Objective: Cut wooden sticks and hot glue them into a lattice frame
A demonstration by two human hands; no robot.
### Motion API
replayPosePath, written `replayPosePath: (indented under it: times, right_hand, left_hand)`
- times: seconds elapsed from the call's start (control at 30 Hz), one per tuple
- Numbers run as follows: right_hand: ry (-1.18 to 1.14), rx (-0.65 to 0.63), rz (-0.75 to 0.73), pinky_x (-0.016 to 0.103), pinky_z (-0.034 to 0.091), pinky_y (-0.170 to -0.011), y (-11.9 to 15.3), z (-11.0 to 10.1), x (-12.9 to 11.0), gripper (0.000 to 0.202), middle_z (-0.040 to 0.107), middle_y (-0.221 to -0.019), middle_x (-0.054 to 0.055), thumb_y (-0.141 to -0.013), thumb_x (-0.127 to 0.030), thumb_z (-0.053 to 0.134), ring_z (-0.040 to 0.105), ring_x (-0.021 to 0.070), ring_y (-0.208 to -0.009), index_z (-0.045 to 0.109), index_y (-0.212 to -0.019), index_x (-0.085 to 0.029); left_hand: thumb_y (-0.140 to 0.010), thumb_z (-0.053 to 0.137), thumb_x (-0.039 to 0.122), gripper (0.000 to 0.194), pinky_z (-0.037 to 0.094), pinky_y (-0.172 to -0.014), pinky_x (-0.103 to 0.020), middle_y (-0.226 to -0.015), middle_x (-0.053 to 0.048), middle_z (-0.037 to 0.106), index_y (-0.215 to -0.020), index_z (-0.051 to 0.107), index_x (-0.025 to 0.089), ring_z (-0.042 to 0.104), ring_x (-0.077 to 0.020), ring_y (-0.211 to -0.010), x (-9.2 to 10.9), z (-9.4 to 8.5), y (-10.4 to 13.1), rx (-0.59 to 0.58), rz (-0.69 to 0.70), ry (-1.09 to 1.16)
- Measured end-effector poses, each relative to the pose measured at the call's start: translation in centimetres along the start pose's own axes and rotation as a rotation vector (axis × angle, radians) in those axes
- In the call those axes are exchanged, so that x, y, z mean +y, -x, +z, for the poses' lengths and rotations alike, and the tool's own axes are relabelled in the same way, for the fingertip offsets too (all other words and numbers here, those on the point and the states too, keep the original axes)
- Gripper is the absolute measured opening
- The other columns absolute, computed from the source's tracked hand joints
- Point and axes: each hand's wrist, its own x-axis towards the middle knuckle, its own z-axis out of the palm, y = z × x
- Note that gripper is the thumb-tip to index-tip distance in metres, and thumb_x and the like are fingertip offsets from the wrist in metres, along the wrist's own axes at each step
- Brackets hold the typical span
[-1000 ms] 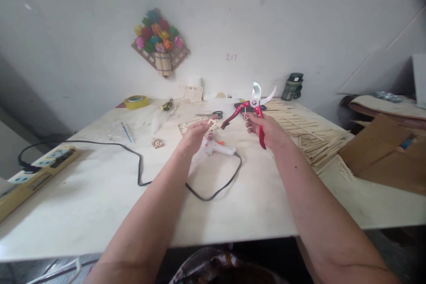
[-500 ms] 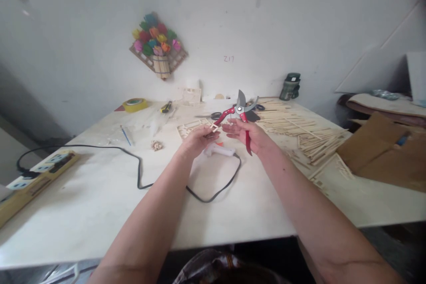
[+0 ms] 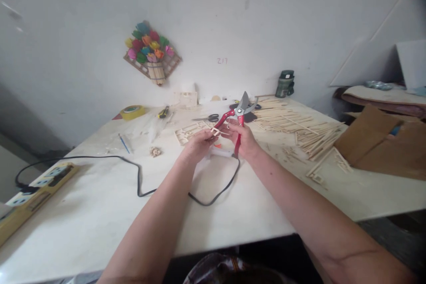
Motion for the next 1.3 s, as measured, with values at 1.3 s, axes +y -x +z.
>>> replayPosePath:
  times: [1.3]
  right_hand:
    - [0.483, -0.140, 0.007, 0.025, 0.044, -0.044, 0.4, -1.0, -2.5, 0.033, 0.055, -0.057, -0.003, -0.060, -0.029, 0.070, 0.051, 0.0107, -0.046, 0.055, -0.087, -0.018]
  left_hand:
    - [-0.060, 0.070, 0.027, 0.016, 0.041, -0.059, -0.023, -0.063, -0.002, 0.065, -0.067, 0.066, 0.014, 0.057, -0.0116, -0.058, 0.3, -1.1, -0.1, -0.029, -0.023, -0.556]
